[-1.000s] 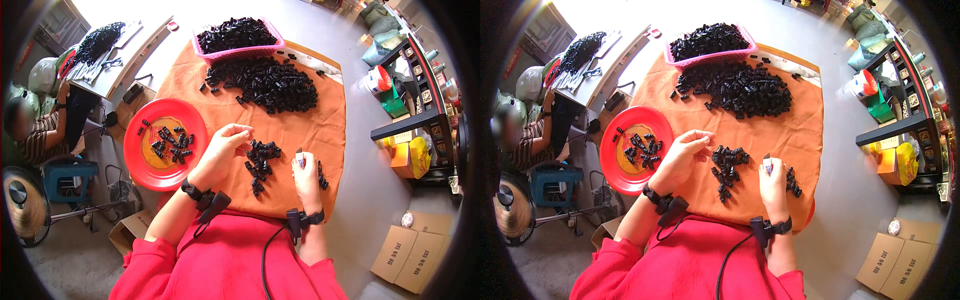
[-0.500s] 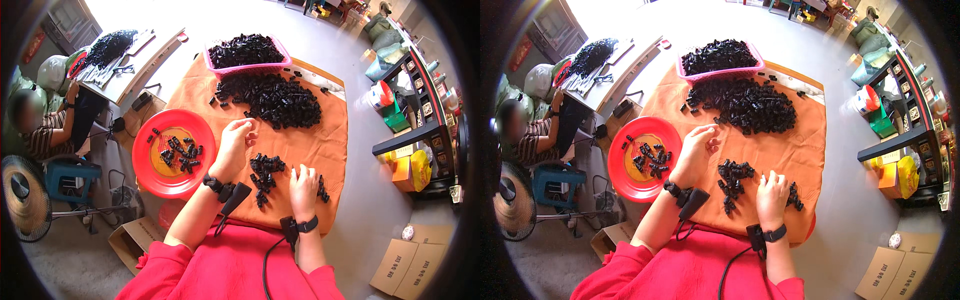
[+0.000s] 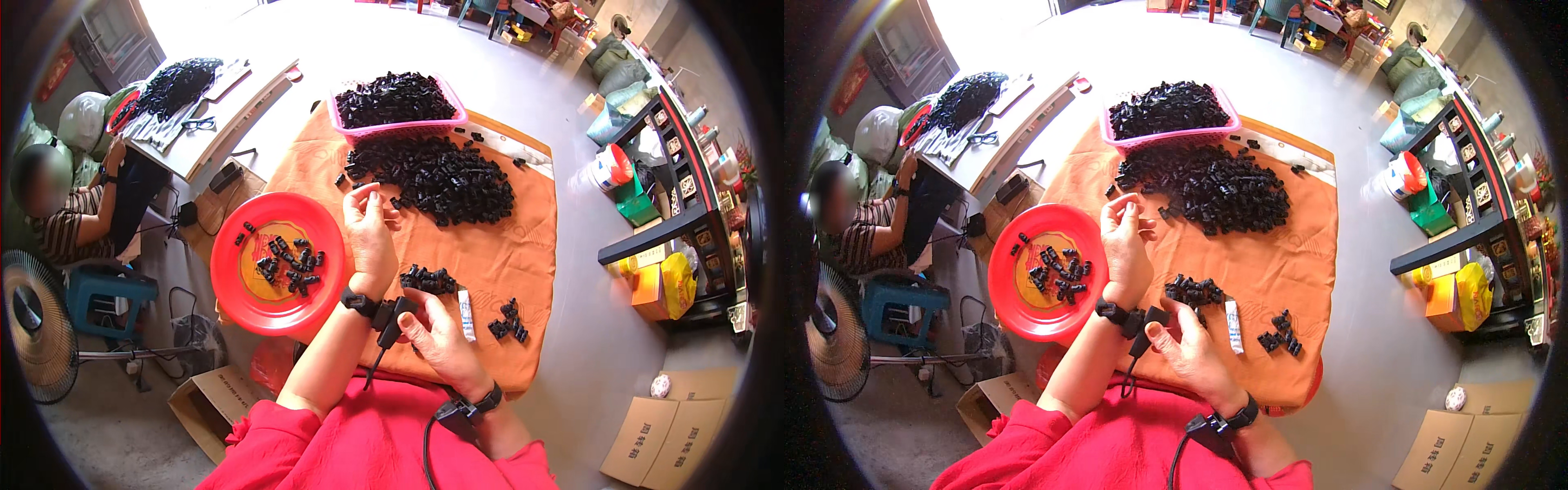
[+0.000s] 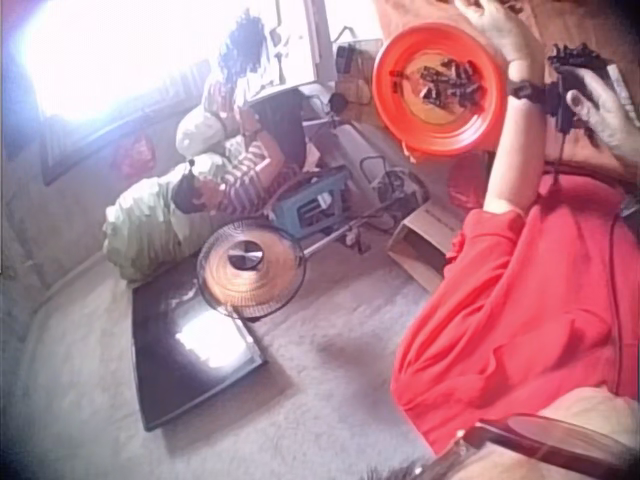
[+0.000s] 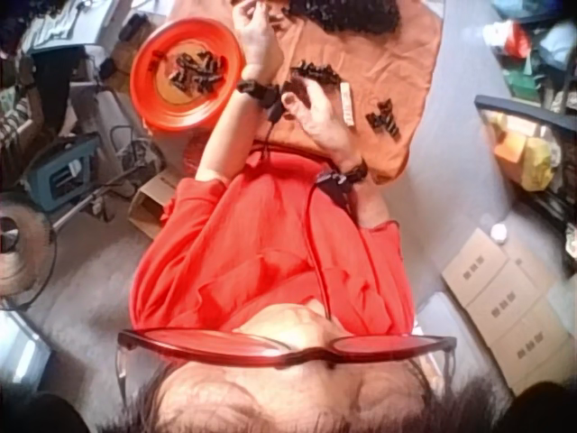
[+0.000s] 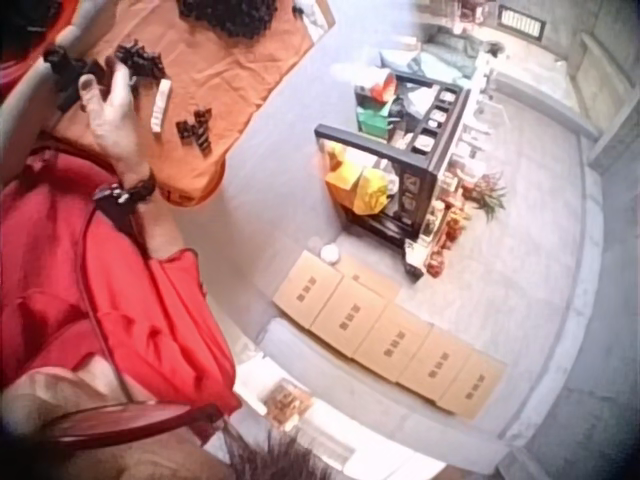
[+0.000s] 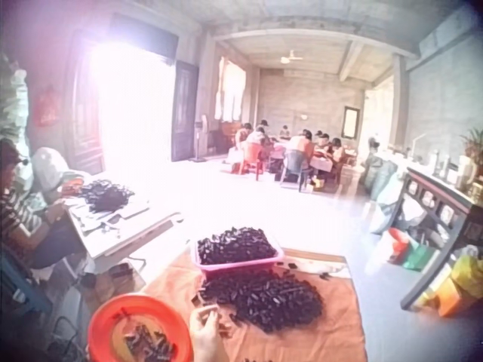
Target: Manually assemble small black plastic shoe components by hand.
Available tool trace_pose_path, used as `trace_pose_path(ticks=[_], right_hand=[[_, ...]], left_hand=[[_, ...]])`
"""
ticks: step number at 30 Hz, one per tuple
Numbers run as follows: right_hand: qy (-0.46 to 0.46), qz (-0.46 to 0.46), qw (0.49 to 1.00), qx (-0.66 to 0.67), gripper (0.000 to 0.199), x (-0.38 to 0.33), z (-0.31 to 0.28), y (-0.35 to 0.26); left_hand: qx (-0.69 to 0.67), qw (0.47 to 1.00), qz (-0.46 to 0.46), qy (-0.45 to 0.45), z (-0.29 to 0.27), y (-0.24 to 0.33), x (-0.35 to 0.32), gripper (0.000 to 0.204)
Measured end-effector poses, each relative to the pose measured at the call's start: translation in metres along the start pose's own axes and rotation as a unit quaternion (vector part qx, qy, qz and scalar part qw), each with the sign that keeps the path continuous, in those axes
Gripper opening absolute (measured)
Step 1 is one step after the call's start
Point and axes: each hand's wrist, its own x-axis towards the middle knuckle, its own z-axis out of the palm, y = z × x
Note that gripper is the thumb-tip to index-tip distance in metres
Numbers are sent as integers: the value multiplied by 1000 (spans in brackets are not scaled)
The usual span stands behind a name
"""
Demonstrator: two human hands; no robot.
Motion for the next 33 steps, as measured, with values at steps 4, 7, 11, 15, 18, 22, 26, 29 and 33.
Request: trace_pose_path(ticks=[4,7,11,15,18,22,26,29,33], right_hand=[[-2,-44,999,-9,59,5,8,4],[5,-19,999,26,55,4,13,-5],[20,-3,997,76,47,3,15,-6],[24,0,997,73,43,1,16,-12],[23,10,997,75,41,2,13,-7],[28,22,996,82,41,2,14,-2],[21,15,997,77,42,1,11,-2],[-1,18,998,67,41,2,8,-12],[-35,14,999,16,43,5,-7,-14]], left_hand=[[-25,998,64,-7,-2,-2,3,15],[-34,997,71,-5,-3,-2,3,15],[-18,998,65,-7,1,1,-1,13],[24,995,86,-34,1,-7,-1,11],[65,990,108,-58,0,-17,0,11],[256,917,298,-71,1,-25,3,17],[354,850,379,-88,5,-15,-2,18],[43,987,-76,-135,3,-9,-4,24],[-97,941,-297,-130,-12,-15,5,25]])
